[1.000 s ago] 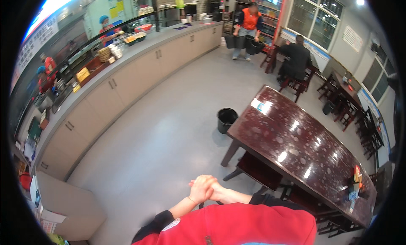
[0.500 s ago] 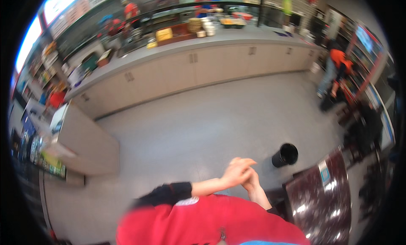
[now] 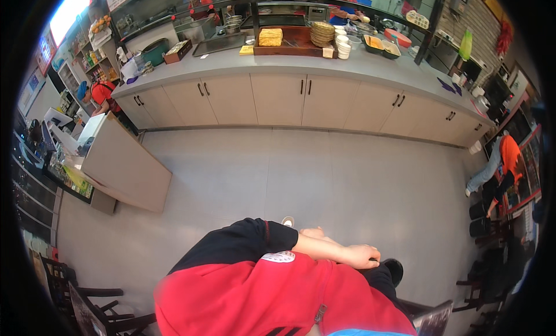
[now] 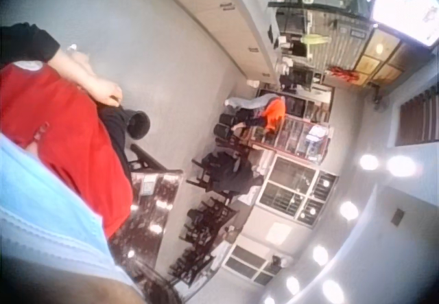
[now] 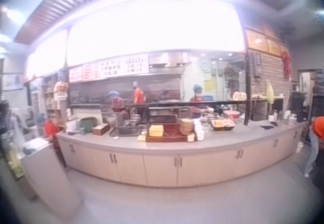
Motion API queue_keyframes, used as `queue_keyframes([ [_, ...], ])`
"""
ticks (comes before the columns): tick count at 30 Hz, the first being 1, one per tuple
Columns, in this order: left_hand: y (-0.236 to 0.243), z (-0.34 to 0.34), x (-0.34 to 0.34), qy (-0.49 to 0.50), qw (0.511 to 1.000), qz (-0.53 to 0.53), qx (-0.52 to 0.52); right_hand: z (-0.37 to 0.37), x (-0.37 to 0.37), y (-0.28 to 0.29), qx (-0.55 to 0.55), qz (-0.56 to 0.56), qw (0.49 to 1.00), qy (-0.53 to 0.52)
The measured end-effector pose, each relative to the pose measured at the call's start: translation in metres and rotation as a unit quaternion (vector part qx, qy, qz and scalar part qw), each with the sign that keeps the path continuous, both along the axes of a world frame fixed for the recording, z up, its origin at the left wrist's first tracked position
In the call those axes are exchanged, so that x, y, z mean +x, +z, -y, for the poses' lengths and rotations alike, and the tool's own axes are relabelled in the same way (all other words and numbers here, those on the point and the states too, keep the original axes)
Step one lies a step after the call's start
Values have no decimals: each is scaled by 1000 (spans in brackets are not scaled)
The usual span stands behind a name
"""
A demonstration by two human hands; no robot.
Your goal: The person clears a dining table by wiping it with a purple cloth, removing leftover food and dishes, and stacking bowls. They then carry the items to a counter area and place them down.
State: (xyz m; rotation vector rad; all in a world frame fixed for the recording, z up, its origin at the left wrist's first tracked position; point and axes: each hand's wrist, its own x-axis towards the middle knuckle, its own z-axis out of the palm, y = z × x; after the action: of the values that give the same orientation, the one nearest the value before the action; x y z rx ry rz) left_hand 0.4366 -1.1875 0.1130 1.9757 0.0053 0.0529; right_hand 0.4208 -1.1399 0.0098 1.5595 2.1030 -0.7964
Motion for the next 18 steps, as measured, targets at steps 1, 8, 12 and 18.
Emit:
queue_keyframes([
  [1,-4,-23,9,-5,999,-21,-33,-16,14,1,-2,22,999,33],
  [8,23,-161,68,-34,981,-4,-190,-102,137,13,3,-116,984,-136],
  [12,49,-216,108,-95,964,5,-247,-178,198,-17,-101,-340,794,-493],
  [18,34,-281,176,-252,946,-46,-198,-249,283,-43,-33,-521,434,-734],
])
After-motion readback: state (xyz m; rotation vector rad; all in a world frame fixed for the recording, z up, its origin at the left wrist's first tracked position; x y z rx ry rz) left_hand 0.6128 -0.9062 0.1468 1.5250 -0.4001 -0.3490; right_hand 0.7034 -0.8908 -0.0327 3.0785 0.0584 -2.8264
